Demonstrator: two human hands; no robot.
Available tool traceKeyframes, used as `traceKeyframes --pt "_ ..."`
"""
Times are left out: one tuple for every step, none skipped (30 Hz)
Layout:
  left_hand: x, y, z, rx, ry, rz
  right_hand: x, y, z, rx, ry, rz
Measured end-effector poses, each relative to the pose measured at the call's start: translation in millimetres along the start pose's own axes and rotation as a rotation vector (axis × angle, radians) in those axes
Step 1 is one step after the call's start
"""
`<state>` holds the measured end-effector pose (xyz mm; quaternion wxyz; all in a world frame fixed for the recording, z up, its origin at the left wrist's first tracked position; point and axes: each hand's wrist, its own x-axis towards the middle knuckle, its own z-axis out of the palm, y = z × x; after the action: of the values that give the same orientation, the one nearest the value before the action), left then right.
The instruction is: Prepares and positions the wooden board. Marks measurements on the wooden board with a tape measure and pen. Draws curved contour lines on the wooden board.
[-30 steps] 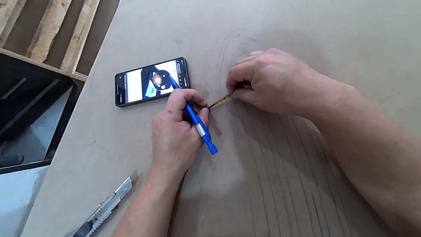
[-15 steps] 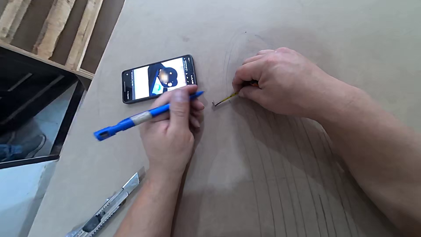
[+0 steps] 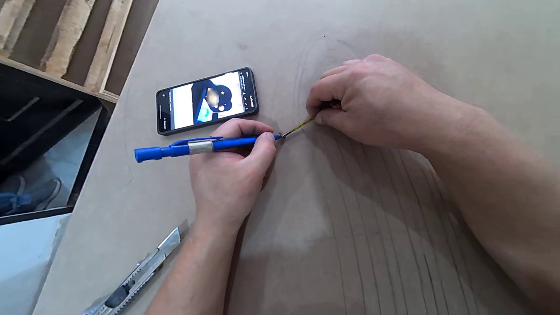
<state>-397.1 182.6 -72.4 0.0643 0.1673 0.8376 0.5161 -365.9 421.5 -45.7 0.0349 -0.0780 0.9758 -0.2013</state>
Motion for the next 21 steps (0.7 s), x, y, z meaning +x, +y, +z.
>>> traceKeyframes --pt "0.1 -0.5 0.3 0.018 0.000 0.007 0.1 -0.2 0.3 0.002 0.000 0.000" --pt "0.1 -0.9 0.8 0.030 0.002 0.011 0.1 -0.7 0.3 0.003 0.000 0.002" --pt "0.0 -1.0 1.5 0.035 0.006 0.015 0.1 -0.9 0.3 0.004 0.002 0.003" --pt "0.0 -0.7 2.1 0.034 0.008 0.019 0.2 -1.2 0.1 0.001 0.002 0.003" --pt "0.2 -0.1 2.6 0.036 0.010 0.020 0.3 -1.7 -0.5 -0.004 -0.003 0.005" --pt "0.5 0.4 2.9 0.046 0.007 0.021 0.5 -2.3 -1.1 -0.009 -0.007 0.006" --pt "0.8 1.3 2.9 0.066 0.002 0.019 0.6 -3.1 -1.7 -0.013 -0.013 0.007" --pt "1.0 2.3 3.1 0.089 -0.006 0.016 0.6 -3.6 -1.9 -0.015 -0.019 0.008" --pt "1.2 3.3 3.4 0.119 -0.015 0.013 0.8 -3.8 -2.0 -0.016 -0.022 0.008" --pt "1.2 4.4 4.0 0.152 -0.021 0.010 0.7 -3.8 -2.1 -0.013 -0.024 0.010" --pt "1.1 5.3 4.6 0.178 -0.025 0.010 0.7 -4.0 -2.5 -0.011 -0.026 0.012" --pt "1.2 5.8 5.0 0.200 -0.027 0.011 0.8 -4.4 -3.0 -0.009 -0.027 0.016" --pt "1.2 5.8 5.3 0.216 -0.026 0.013 0.8 -4.9 -3.5 -0.008 -0.032 0.022" --pt "1.3 5.7 5.6 0.224 -0.023 0.014 0.8 -5.5 -4.0 -0.004 -0.038 0.029" --pt "1.5 5.4 5.8 0.223 -0.019 0.017 0.8 -5.9 -4.5 -0.004 -0.042 0.032" --pt "1.9 5.1 5.7 0.219 -0.020 0.021 0.8 -6.1 -4.8 -0.004 -0.043 0.033" --pt "2.1 4.8 5.6 0.217 -0.021 0.025 0.9 -6.3 -5.1 -0.002 -0.044 0.035" --pt "2.3 4.4 5.5 0.209 -0.021 0.028 0.8 -6.6 -5.3 0.000 -0.046 0.037" --pt "2.6 3.8 5.2 0.200 -0.022 0.030 0.7 -6.9 -5.5 0.002 -0.047 0.038" --pt "2.9 3.1 4.8 0.188 -0.024 0.031 0.7 -6.8 -5.6 0.002 -0.046 0.038" --pt "3.5 2.1 4.3 0.165 -0.028 0.035 0.8 -6.8 -5.7 -0.003 -0.047 0.039"
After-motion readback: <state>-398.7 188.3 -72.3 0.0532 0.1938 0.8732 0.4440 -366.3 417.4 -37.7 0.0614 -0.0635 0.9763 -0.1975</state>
